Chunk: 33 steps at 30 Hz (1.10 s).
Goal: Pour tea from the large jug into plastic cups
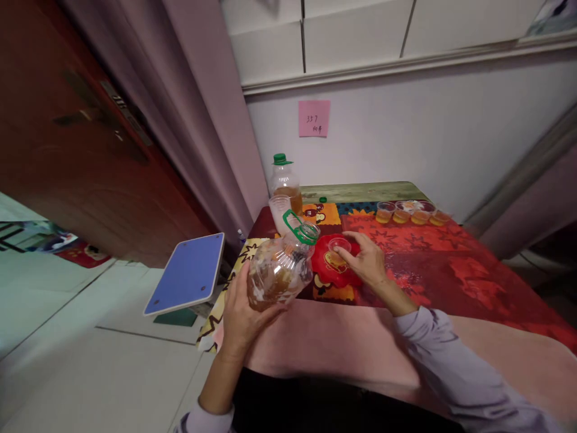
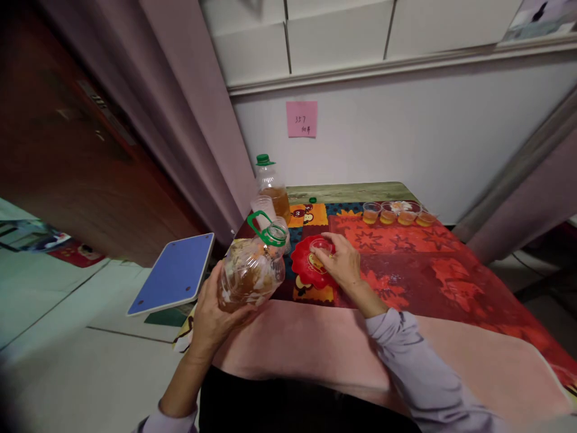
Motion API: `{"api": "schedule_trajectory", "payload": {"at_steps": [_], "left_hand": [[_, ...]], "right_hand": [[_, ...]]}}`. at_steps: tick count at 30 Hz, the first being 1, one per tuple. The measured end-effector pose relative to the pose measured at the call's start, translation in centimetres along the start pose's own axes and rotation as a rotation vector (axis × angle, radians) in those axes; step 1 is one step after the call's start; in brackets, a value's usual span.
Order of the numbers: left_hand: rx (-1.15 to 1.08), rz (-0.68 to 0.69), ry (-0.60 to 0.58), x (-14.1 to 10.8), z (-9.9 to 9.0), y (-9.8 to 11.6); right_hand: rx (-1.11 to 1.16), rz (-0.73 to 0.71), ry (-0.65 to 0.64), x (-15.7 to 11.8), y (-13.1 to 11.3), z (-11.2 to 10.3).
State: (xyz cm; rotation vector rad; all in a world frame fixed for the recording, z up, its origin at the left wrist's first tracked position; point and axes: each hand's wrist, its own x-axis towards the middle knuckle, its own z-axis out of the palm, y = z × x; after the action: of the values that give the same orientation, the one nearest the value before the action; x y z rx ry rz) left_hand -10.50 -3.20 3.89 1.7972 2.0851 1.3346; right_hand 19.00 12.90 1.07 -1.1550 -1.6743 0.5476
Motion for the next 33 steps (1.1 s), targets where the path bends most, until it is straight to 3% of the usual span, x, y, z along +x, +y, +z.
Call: {"api": "schedule_trajectory", "payload": {"at_steps": [4, 9, 16, 21, 28, 33], "left_hand": [[-0.007, -0.009, 0.012, 0.1, 0.1, -0.1], [-0.007, -0.031, 0.033, 0.1, 0.3, -0.4], [0.029, 0.004, 0.05, 0.3, 0.7, -0.9], [0.077, 0.027, 0.05, 0.5, 0.8, -1.1], [0.18, 0.069, 0.051, 0.5, 0.9, -1.4], [0.317, 0.148, 0.066, 0.6, 1.1, -1.2]], "right_hand": [[-0.473, -0.105, -0.2, 2.1, 2.5, -0.7], [-0.563, -0.062, -0.323, 2.7, 3.5, 0.6], [-0.466, -0.089, -0.342, 3.7, 2.8, -0.2], [-0.411, -0.089, -0.252, 7.7, 3.4, -2.3], [-0.606, 0.012, -0.171, 16.2, 8.5, -5.1], [-0.753, 0.066, -0.16, 19.3, 13.0, -5.7]]}}
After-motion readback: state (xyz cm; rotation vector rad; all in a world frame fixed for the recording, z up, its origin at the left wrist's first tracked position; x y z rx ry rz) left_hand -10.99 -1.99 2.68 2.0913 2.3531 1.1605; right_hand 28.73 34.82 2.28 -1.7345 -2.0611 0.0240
